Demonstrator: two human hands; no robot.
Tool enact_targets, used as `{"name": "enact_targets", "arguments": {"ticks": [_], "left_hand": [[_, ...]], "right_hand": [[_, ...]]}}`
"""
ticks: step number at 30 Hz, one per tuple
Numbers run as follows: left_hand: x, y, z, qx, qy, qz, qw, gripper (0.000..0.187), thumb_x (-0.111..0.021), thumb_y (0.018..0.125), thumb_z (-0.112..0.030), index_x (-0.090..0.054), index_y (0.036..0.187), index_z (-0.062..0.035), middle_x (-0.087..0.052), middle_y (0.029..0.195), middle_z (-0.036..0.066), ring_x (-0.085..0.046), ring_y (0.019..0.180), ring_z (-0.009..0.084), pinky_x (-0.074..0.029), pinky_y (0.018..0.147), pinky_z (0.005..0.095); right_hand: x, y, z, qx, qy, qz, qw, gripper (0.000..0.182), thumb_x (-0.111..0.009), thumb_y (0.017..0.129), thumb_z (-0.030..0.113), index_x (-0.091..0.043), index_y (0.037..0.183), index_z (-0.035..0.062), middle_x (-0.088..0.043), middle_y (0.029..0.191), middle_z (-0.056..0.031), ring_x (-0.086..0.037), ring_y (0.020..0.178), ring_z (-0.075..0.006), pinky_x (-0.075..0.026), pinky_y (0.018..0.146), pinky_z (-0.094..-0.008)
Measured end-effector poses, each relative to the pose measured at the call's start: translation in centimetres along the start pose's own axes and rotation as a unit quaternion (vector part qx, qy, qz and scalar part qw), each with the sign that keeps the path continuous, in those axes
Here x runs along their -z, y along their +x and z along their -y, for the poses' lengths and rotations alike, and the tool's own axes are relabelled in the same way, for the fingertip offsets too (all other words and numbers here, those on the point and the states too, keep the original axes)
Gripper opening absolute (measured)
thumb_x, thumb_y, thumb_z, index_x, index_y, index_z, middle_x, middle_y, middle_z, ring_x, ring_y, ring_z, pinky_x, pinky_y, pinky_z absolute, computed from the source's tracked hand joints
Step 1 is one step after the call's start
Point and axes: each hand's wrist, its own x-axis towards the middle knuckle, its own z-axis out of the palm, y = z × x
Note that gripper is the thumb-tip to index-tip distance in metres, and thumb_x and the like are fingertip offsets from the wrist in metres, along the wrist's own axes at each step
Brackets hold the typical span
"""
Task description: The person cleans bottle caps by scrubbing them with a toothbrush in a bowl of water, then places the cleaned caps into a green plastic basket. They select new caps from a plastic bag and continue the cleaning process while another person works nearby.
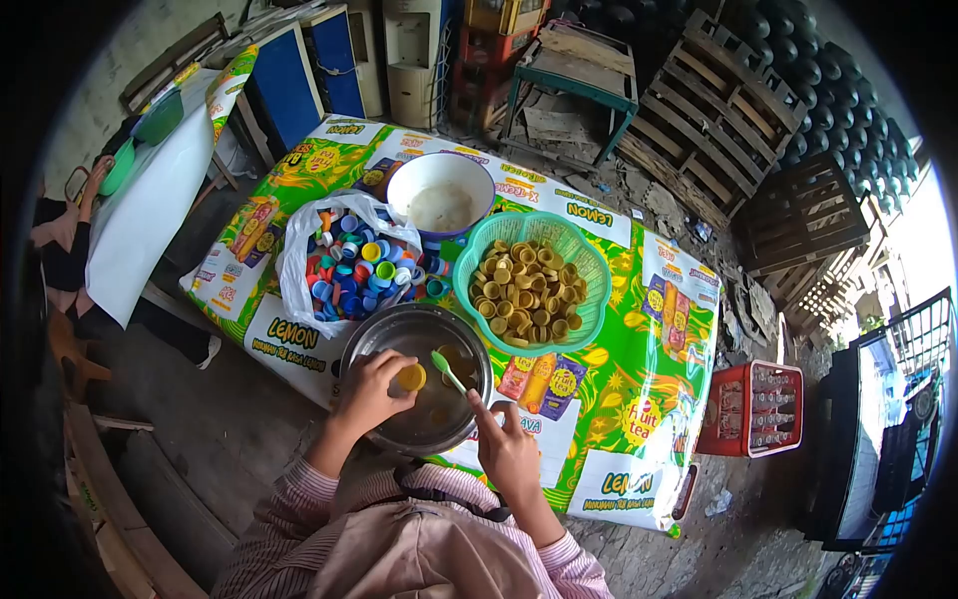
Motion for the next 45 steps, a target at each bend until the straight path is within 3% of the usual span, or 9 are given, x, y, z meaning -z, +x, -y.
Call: {"name": "enact_targets", "arguments": {"ticks": [3, 6, 8, 13, 29, 33, 39, 41, 45], "left_hand": [[1.5, -0.3, -1.9, -0.011, -0.094, -0.119, 0.988, 0.041, -0.073, 0.064, -0.012, -0.059, 0.102, -0.005, -0.059, 0.095, 0.01, -0.06, 0.085, 0.0268, -0.049, 0.072, 0.0349], [-1.7, -1.1, 2.5, 0.102, -0.071, 0.099, 0.987, 0.041, -0.068, 0.073, -0.012, -0.055, 0.112, -0.0065, -0.059, 0.098, 0.008, -0.06, 0.086, 0.0226, -0.049, 0.074, 0.0329], [-1.0, -0.7, 1.8, 0.119, -0.254, 0.04, 0.959, 0.043, -0.065, 0.077, -0.011, -0.051, 0.118, -0.0071, -0.058, 0.103, 0.007, -0.06, 0.09, 0.0198, -0.049, 0.076, 0.0311], [1.1, -1.2, 1.0, 0.036, -0.814, 0.054, 0.578, 0.057, -0.057, 0.083, -0.008, -0.035, 0.136, -0.0118, -0.046, 0.128, 0.016, -0.052, 0.11, 0.0205, -0.045, 0.089, 0.0318], [4.2, 1.9, -3.7, 0.006, -0.766, 0.116, 0.633, 0.054, -0.07, 0.07, -0.01, -0.039, 0.114, -0.0072, -0.048, 0.116, 0.016, -0.054, 0.104, 0.0249, -0.049, 0.085, 0.0345], [-0.4, 5.3, -2.4, 0.012, -0.507, 0.199, 0.839, 0.039, -0.066, 0.079, -0.012, -0.039, 0.106, -0.0042, -0.052, 0.11, 0.008, -0.054, 0.101, 0.0133, -0.045, 0.087, 0.0291], [-5.2, 15.8, -1.7, -0.059, -0.373, 0.119, 0.918, 0.054, -0.068, 0.077, -0.016, -0.033, 0.116, -0.0048, -0.045, 0.122, 0.012, -0.048, 0.111, 0.0221, -0.039, 0.095, 0.0356], [-6.4, 15.4, -1.0, -0.07, -0.093, -0.017, 0.993, 0.091, -0.069, 0.076, -0.023, -0.004, 0.136, -0.0067, -0.027, 0.136, 0.022, -0.035, 0.124, 0.0325, -0.034, 0.1, 0.0424], [-4.7, 11.0, 0.2, 0.001, -0.205, 0.039, 0.978, 0.087, -0.069, 0.074, -0.022, -0.01, 0.137, -0.0043, -0.02, 0.138, 0.023, -0.034, 0.122, 0.037, -0.031, 0.101, 0.0413]], "right_hand": [[1.6, -0.8, 1.4, -0.014, 0.041, -0.038, 0.998, 0.046, -0.058, 0.081, 0.002, -0.051, 0.124, 0.0185, -0.054, 0.088, -0.0108, -0.058, 0.052, -0.0273, -0.046, 0.046, -0.0404], [-1.2, -0.6, -0.4, -0.069, -0.073, 0.12, 0.988, 0.043, -0.056, 0.082, 0.001, -0.052, 0.122, 0.015, -0.054, 0.09, -0.0135, -0.059, 0.059, -0.029, -0.048, 0.05, -0.0391], [-0.5, -0.9, 0.0, -0.046, 0.01, 0.031, 0.998, 0.042, -0.056, 0.082, 0.001, -0.052, 0.122, 0.0135, -0.053, 0.09, -0.0144, -0.059, 0.061, -0.0298, -0.047, 0.05, -0.0389], [-0.3, -1.8, -0.3, -0.125, 0.295, 0.0, 0.947, 0.037, -0.054, 0.084, -0.001, -0.052, 0.121, 0.0029, -0.05, 0.085, -0.0075, -0.046, 0.052, -0.009, -0.04, 0.046, -0.0233], [0.2, -3.2, 0.1, -0.145, 0.314, 0.02, 0.938, 0.037, -0.056, 0.083, -0.002, -0.053, 0.12, 0.0037, -0.052, 0.086, -0.0128, -0.055, 0.07, -0.0175, -0.052, 0.058, -0.0278], [-1.1, -4.7, -1.2, -0.123, 0.254, -0.007, 0.959, 0.037, -0.057, 0.083, -0.001, -0.054, 0.12, 0.0058, -0.055, 0.09, -0.0101, -0.054, 0.066, -0.0122, -0.051, 0.055, -0.0234], [-1.0, -6.4, -0.7, -0.129, 0.241, -0.034, 0.961, 0.038, -0.058, 0.082, 0.001, -0.055, 0.119, 0.0091, -0.056, 0.088, -0.0122, -0.056, 0.066, -0.0211, -0.049, 0.055, -0.0279], [-0.6, -6.5, -0.4, -0.13, 0.222, -0.043, 0.965, 0.038, -0.058, 0.082, 0.001, -0.055, 0.119, 0.0091, -0.055, 0.085, -0.012, -0.054, 0.064, -0.0211, -0.045, 0.054, -0.0292], [-1.1, -7.0, -0.4, -0.152, 0.215, -0.037, 0.964, 0.038, -0.058, 0.082, 0.001, -0.055, 0.119, 0.0086, -0.054, 0.083, -0.0119, -0.052, 0.065, -0.0206, -0.044, 0.054, -0.0298]]}}
